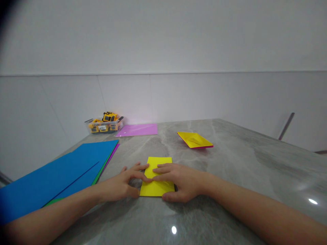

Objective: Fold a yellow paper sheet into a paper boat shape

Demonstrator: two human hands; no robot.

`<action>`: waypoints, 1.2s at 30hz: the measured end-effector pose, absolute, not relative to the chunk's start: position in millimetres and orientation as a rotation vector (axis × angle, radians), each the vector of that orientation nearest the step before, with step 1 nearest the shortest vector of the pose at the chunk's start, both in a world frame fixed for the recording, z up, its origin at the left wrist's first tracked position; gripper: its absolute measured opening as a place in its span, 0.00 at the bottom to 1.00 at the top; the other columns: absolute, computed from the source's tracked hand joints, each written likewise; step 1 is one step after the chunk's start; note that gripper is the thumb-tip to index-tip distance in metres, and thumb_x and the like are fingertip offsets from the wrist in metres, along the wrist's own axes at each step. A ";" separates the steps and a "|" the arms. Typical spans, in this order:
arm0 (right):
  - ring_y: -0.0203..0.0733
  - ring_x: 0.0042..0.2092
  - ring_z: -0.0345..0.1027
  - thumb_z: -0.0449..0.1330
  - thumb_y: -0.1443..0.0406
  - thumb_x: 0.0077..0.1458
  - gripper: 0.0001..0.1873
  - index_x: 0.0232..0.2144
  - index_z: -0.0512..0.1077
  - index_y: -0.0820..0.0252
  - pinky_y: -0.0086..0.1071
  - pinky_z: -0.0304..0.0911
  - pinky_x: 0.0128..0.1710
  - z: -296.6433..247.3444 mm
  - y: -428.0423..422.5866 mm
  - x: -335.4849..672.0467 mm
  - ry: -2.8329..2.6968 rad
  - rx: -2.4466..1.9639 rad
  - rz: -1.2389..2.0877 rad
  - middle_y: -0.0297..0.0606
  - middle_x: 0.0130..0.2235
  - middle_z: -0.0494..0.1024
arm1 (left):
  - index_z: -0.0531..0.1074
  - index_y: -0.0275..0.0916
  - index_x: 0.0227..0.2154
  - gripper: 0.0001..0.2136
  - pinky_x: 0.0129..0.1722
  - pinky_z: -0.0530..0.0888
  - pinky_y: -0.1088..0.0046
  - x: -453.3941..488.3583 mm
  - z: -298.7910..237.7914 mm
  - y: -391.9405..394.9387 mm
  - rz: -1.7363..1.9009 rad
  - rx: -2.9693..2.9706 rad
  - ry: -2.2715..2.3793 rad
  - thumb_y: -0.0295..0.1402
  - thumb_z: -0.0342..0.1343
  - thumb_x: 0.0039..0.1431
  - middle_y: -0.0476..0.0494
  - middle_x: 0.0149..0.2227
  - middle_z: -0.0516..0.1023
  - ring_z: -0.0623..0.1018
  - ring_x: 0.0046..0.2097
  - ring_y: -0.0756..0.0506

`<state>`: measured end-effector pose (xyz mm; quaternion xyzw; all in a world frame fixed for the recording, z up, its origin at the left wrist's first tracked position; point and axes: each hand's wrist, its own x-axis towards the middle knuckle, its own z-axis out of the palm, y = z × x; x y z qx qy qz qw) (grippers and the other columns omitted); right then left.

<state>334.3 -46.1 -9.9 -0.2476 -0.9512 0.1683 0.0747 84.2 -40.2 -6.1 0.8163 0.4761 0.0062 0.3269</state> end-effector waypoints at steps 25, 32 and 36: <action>0.49 0.64 0.50 0.59 0.57 0.55 0.33 0.62 0.58 0.53 0.47 0.48 0.62 -10.6 -45.8 334.5 -2.854 -0.750 0.503 0.43 0.63 0.59 | 0.70 0.54 0.52 0.26 0.60 0.30 0.43 81.6 -7.9 -38.2 0.027 2.154 1.217 0.33 0.56 0.46 0.49 0.67 0.48 0.38 0.68 0.39; 0.50 0.64 0.51 0.59 0.57 0.55 0.33 0.61 0.59 0.52 0.47 0.48 0.62 -10.8 -45.5 334.3 -2.844 -0.738 0.510 0.43 0.63 0.59 | 0.70 0.54 0.51 0.25 0.59 0.30 0.43 82.2 -7.0 -39.1 0.020 2.160 1.234 0.33 0.56 0.46 0.51 0.67 0.48 0.39 0.68 0.39; 0.49 0.64 0.51 0.59 0.57 0.55 0.33 0.61 0.59 0.53 0.47 0.48 0.62 -10.0 -45.9 333.7 -2.853 -0.759 0.499 0.43 0.63 0.59 | 0.70 0.53 0.51 0.26 0.59 0.30 0.42 82.3 -7.3 -38.8 0.031 2.157 1.222 0.33 0.56 0.45 0.50 0.67 0.48 0.39 0.68 0.38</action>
